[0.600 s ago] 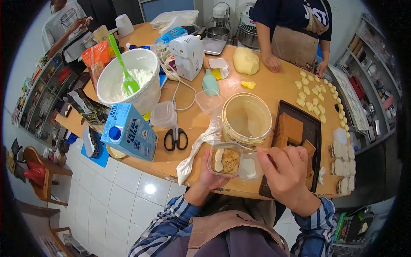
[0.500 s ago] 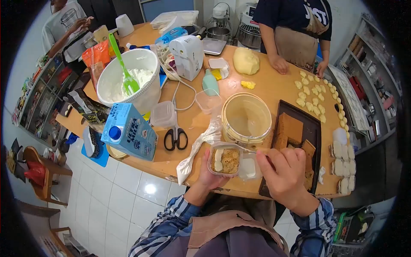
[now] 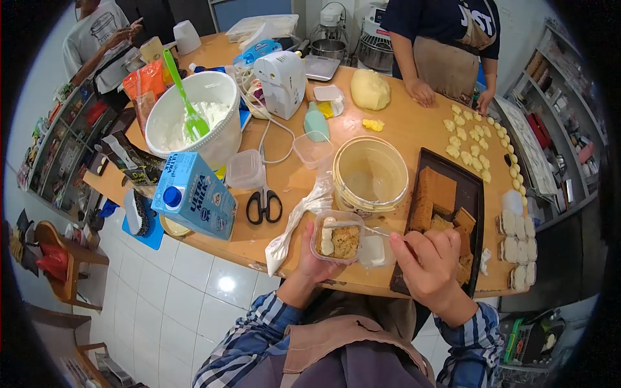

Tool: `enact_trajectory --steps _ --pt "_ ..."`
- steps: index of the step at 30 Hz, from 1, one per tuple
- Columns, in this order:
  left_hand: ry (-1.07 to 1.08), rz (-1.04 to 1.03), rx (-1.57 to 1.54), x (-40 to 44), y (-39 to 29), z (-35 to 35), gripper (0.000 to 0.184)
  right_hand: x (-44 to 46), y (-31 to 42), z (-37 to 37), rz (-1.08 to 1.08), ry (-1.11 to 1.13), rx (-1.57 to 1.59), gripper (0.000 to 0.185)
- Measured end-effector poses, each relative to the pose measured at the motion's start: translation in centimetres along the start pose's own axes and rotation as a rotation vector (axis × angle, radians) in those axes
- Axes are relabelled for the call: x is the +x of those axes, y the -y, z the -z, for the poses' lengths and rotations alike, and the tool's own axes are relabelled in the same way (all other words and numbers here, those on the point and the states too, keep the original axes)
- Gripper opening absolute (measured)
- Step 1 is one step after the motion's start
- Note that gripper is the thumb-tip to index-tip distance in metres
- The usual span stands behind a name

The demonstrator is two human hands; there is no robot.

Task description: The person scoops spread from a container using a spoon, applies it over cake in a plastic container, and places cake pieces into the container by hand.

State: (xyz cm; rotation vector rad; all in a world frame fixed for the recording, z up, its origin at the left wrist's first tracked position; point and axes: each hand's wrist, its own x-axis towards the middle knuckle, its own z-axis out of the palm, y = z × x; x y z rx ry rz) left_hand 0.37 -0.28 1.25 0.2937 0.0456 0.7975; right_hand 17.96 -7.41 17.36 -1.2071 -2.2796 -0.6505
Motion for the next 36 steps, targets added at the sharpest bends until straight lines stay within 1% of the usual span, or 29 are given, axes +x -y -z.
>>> enact_trajectory --steps 2,5,8,11,14,20,23,26,29,32,36 --pt "0.001 0.000 -0.087 0.0 0.1 -0.4 0.081 -0.1 0.1 0.1 0.009 -0.006 -0.016 0.029" --pt "0.009 0.018 -0.124 0.0 -0.1 -0.9 0.084 -0.1 0.2 0.3 0.023 -0.015 -0.038 0.029" --pt "0.067 0.052 -0.170 -0.1 -0.3 -0.9 0.086 0.2 0.5 0.8 0.013 0.002 -0.043 0.029" --pt "0.066 0.067 -0.121 0.0 -0.3 -0.6 0.086 0.5 0.5 0.7 0.032 -0.020 -0.055 0.029" --pt "-0.020 0.073 -0.147 -0.1 -0.4 -1.0 0.086 0.6 0.6 0.6 0.042 -0.009 -0.058 0.029" --pt "0.027 0.101 -0.153 0.0 -0.5 -1.1 0.086 0.9 0.6 0.2 0.043 -0.018 -0.062 0.029" --pt "-0.011 0.087 -0.135 -0.1 -0.4 -1.2 0.086 0.9 0.6 0.1 -0.032 0.023 0.009 0.028" --pt "-0.018 0.094 -0.112 -0.1 -0.4 -1.2 0.087 0.7 0.0 -0.5 -0.184 0.093 0.159 0.026" --pt "-0.003 0.075 -0.123 -0.1 -0.5 -1.4 0.087 0.3 -0.5 -1.1 -0.361 0.090 0.318 0.023" --pt "0.020 0.054 -0.129 0.0 -0.4 -1.1 0.087 0.5 -0.9 -0.9 -0.484 0.130 0.456 0.019" --pt "0.112 0.053 -0.130 0.0 -0.3 -0.7 0.086 0.4 -1.3 -0.6 -0.642 0.245 0.652 0.019"
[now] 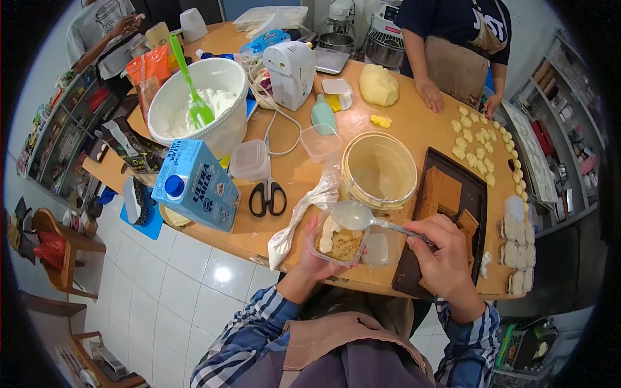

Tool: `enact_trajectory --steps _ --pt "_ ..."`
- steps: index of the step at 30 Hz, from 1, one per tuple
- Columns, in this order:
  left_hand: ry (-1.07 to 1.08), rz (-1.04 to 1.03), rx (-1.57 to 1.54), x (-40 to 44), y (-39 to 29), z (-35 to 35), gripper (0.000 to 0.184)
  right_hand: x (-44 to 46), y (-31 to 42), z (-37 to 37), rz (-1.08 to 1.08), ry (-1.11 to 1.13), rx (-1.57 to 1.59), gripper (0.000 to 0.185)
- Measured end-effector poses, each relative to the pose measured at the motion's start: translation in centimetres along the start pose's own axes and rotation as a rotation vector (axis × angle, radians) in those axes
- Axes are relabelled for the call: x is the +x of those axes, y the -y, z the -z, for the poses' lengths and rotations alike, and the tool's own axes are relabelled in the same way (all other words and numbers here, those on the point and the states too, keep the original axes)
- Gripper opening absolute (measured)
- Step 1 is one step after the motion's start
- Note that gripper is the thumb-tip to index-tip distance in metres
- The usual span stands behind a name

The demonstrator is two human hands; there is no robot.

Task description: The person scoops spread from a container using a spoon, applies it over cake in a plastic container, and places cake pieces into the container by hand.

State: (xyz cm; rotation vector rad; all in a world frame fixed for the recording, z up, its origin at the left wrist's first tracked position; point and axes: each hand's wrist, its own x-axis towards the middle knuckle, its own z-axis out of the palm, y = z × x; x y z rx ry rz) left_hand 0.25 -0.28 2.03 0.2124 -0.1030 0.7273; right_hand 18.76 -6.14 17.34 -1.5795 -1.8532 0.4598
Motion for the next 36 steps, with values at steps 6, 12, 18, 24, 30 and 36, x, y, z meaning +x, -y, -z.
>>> enact_trajectory --steps 6,12,18,24,30,36 --pt "0.014 -0.010 -0.011 -0.1 0.1 0.6 0.085 0.4 0.8 0.6 -0.160 0.121 0.157 0.019" --pt "0.025 -0.018 0.013 0.0 0.1 0.8 0.082 0.7 0.3 0.7 -0.268 0.204 0.308 0.019" --pt "-0.007 -0.043 0.035 0.1 0.1 0.9 0.081 1.1 0.1 1.0 -0.318 0.212 0.429 0.019" --pt "-0.046 -0.048 -0.005 0.3 0.1 0.9 0.079 2.5 -1.1 1.8 -0.317 0.122 0.359 0.019" --pt "-0.071 -0.048 0.012 0.5 -0.1 0.5 0.083 5.6 -2.7 2.3 0.035 0.005 -0.468 0.019" --pt "-0.104 -0.061 0.068 0.5 -0.2 0.7 0.081 10.1 -0.7 -0.1 -0.009 0.211 -0.980 0.013"
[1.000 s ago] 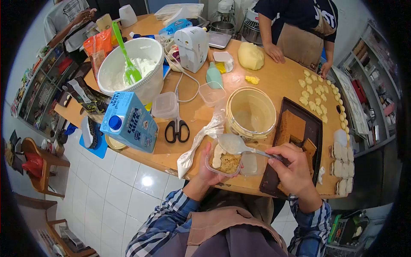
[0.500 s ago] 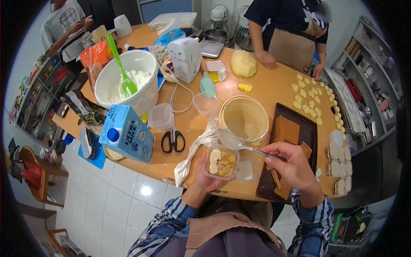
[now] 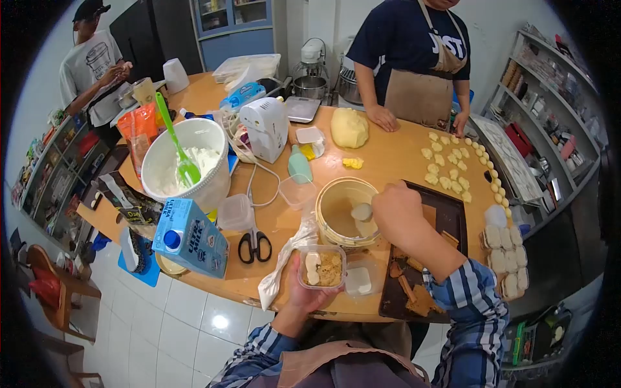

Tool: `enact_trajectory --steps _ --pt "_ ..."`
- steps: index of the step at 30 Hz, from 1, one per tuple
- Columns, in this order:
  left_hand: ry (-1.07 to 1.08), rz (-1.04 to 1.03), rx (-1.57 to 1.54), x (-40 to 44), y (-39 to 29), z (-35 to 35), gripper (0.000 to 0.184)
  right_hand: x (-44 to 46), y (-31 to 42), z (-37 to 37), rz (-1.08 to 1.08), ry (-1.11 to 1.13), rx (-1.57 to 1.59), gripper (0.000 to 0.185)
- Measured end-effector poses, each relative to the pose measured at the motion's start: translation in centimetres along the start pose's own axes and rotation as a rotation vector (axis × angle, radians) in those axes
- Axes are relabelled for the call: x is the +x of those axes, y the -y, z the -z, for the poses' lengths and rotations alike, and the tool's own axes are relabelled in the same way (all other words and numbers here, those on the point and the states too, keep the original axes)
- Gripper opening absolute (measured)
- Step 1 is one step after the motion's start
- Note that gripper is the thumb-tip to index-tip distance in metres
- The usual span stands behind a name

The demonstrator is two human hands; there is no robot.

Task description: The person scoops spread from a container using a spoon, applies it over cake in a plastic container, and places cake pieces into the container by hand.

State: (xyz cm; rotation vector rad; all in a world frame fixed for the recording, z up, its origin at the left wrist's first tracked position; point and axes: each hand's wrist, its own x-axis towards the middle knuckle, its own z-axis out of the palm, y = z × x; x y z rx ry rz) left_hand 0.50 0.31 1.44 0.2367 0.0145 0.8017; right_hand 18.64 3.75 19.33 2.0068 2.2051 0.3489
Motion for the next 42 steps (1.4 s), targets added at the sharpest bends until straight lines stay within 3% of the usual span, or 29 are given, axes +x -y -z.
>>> enact_trajectory --steps 4,8,11,17,24,33,42 --pt "-0.253 -0.063 -0.094 0.0 0.4 -2.0 0.078 2.5 1.5 -1.8 0.036 0.052 -0.106 0.010" --pt "-0.063 -0.043 0.074 0.1 0.6 1.2 0.074 3.6 2.0 -1.4 0.076 0.105 -0.132 0.011" --pt "0.036 -0.036 0.028 0.3 0.7 1.8 0.072 3.0 1.6 -0.4 0.091 0.206 0.036 0.013" --pt "-0.068 -0.042 0.066 0.4 0.9 0.7 0.069 2.6 1.5 -1.5 0.078 0.268 0.228 0.018" --pt "-0.221 -0.047 0.089 0.4 1.0 -0.4 0.069 1.0 0.4 -1.6 -0.010 0.147 0.436 0.015" --pt "-0.137 -0.049 0.141 0.4 1.0 -0.2 0.069 -1.0 -3.3 -1.2 -0.101 0.046 0.957 0.012" --pt "-0.182 -0.044 0.112 0.5 1.1 -0.1 0.068 -2.0 -5.7 -2.4 -0.141 -0.021 1.078 0.008"
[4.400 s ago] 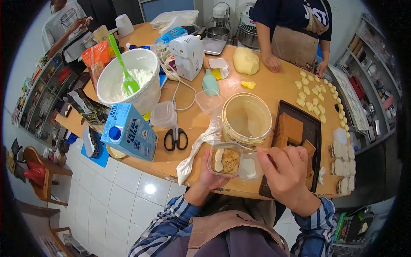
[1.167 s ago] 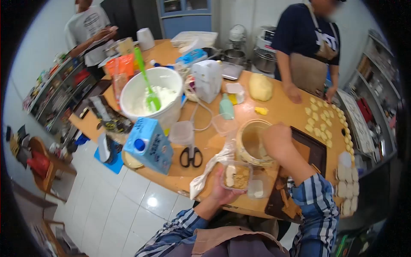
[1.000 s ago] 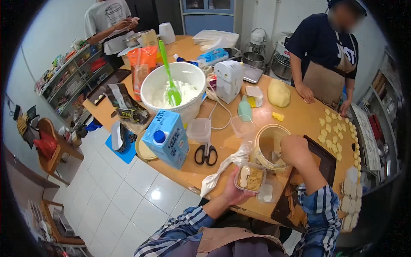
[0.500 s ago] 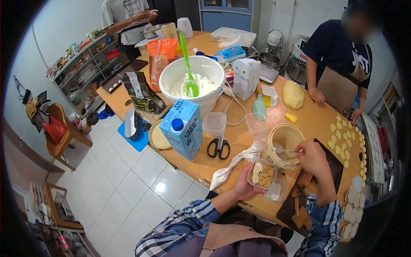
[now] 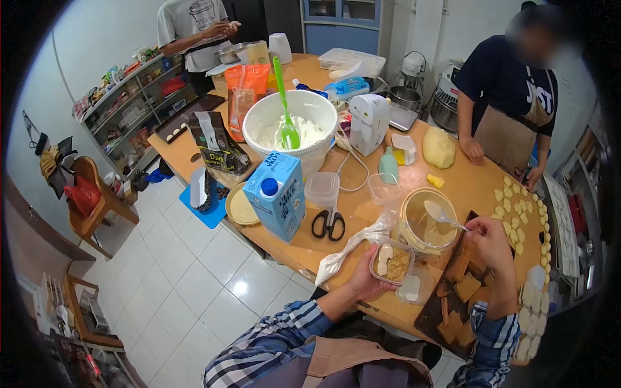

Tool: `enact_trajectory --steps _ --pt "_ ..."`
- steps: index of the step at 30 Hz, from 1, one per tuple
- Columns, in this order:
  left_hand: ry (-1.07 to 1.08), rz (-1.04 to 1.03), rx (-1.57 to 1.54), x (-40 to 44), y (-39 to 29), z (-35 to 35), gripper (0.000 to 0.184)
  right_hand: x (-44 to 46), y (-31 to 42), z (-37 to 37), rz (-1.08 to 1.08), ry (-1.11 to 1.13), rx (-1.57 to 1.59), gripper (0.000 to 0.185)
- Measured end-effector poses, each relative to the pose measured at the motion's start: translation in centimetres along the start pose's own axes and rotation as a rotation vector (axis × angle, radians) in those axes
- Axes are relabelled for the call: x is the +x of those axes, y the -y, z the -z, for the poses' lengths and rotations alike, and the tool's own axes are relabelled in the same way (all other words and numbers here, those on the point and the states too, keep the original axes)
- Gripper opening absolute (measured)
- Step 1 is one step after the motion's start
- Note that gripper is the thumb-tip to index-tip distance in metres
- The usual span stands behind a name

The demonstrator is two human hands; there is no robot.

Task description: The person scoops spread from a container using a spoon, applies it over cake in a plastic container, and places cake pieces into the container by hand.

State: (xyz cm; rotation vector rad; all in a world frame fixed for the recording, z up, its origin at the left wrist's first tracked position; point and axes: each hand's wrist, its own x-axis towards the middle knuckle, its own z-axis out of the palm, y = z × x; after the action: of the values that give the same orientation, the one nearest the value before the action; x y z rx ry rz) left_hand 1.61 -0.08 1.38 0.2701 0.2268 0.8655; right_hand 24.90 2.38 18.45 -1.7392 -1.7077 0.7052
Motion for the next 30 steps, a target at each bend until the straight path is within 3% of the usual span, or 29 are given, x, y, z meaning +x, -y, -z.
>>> enact_trajectory --steps 6,9,12,18,27,30 --pt "0.037 -0.013 0.014 0.0 0.0 0.0 0.070 -0.7 -0.7 0.5 0.055 -0.036 -0.006 0.009" --pt "0.044 -0.007 0.012 0.2 0.2 0.4 0.071 -1.4 0.5 1.0 -0.015 -0.042 0.004 0.011" --pt "0.188 0.019 -0.047 0.4 0.1 0.9 0.072 -1.3 0.2 1.3 0.031 -0.032 -0.022 0.011" --pt "0.082 0.013 0.058 -0.1 -0.2 -0.1 0.072 -1.8 1.0 1.1 0.030 -0.042 -0.004 0.011" --pt "0.197 0.068 -0.005 0.4 -0.2 1.0 0.069 -1.7 0.2 0.8 0.000 -0.059 -0.031 0.011" --pt "0.054 0.000 0.065 0.2 0.0 -0.1 0.070 -1.6 -0.4 0.8 0.034 -0.061 -0.040 0.010"
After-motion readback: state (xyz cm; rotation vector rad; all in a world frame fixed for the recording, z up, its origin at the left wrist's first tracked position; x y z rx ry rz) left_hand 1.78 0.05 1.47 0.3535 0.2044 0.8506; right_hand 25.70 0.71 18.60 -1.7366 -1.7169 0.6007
